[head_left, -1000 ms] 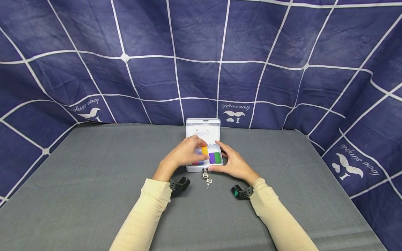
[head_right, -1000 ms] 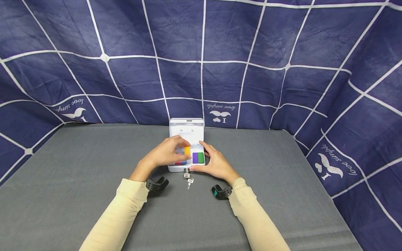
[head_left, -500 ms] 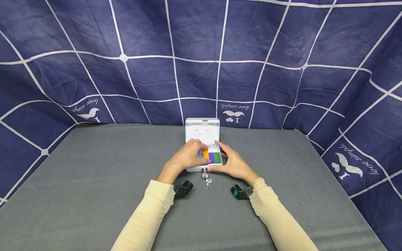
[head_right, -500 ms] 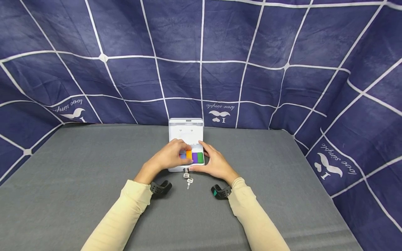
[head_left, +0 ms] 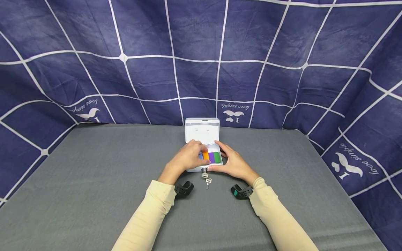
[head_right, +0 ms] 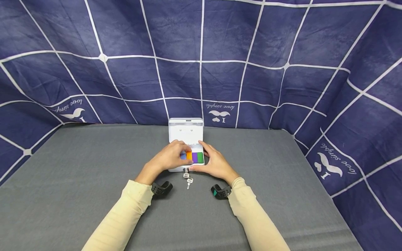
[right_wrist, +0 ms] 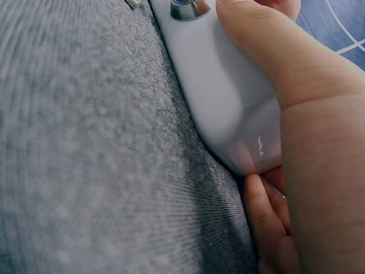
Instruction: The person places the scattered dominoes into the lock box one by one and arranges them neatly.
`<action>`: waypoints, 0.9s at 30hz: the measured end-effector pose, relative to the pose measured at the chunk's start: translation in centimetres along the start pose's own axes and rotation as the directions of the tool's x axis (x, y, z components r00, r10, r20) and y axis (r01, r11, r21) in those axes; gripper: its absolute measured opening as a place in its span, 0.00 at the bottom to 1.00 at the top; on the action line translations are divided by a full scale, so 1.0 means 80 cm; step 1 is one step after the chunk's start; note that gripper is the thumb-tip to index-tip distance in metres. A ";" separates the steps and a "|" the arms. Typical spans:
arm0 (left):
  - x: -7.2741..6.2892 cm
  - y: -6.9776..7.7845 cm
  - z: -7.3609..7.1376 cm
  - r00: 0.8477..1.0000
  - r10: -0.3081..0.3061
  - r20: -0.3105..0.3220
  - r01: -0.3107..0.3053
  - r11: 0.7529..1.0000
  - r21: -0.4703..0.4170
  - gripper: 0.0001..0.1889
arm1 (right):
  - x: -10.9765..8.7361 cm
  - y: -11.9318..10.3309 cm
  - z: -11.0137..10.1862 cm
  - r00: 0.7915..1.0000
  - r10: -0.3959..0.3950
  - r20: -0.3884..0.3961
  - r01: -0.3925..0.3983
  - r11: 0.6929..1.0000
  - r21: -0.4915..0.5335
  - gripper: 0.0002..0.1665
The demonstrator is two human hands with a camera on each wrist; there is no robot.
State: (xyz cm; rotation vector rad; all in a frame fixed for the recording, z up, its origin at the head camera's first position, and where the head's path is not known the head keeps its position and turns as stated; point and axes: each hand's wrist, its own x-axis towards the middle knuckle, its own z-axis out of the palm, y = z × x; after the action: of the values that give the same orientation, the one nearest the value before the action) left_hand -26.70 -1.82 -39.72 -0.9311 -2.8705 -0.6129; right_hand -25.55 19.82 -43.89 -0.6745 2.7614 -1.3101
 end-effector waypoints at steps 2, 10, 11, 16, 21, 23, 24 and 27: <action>0.000 0.000 0.001 1.000 -0.002 0.001 0.002 1.000 -0.002 0.18 | 0.000 -0.001 0.000 1.000 -0.002 -0.002 0.002 1.000 0.002 0.64; 0.001 -0.001 0.002 1.000 0.005 0.002 -0.005 1.000 -0.002 0.17 | 0.000 0.000 0.000 1.000 -0.007 -0.004 0.007 1.000 0.004 0.64; 0.001 -0.001 0.002 1.000 0.008 0.001 -0.008 1.000 -0.003 0.17 | 0.000 0.000 0.000 1.000 -0.008 -0.004 0.008 1.000 0.005 0.64; 0.001 0.000 0.001 1.000 0.007 -0.002 -0.007 1.000 -0.009 0.17 | 0.001 0.001 0.000 1.000 -0.009 -0.005 0.009 1.000 0.006 0.64; 0.002 0.003 0.000 1.000 -0.022 0.015 0.022 1.000 -0.015 0.18 | 0.000 0.000 0.000 1.000 -0.002 -0.005 0.002 1.000 0.001 0.64; 0.002 0.004 0.000 0.999 -0.030 0.021 0.031 0.999 -0.017 0.18 | 0.001 0.000 0.001 1.000 -0.002 -0.004 0.002 1.000 -0.001 0.64; 0.002 0.004 0.000 0.999 -0.033 0.025 0.034 0.999 -0.017 0.18 | 0.001 0.000 0.001 1.000 -0.001 -0.004 0.001 1.000 -0.002 0.64; 0.002 0.004 0.001 0.999 -0.037 0.030 0.038 0.999 -0.018 0.18 | 0.001 0.001 0.001 1.000 -0.003 -0.005 0.003 1.000 -0.004 0.64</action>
State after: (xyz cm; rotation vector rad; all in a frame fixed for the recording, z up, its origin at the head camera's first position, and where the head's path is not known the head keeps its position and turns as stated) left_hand -26.67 -1.45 -39.63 -0.8985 -2.9196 -0.6357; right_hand -25.59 19.77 -43.99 -0.6776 2.7687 -1.3082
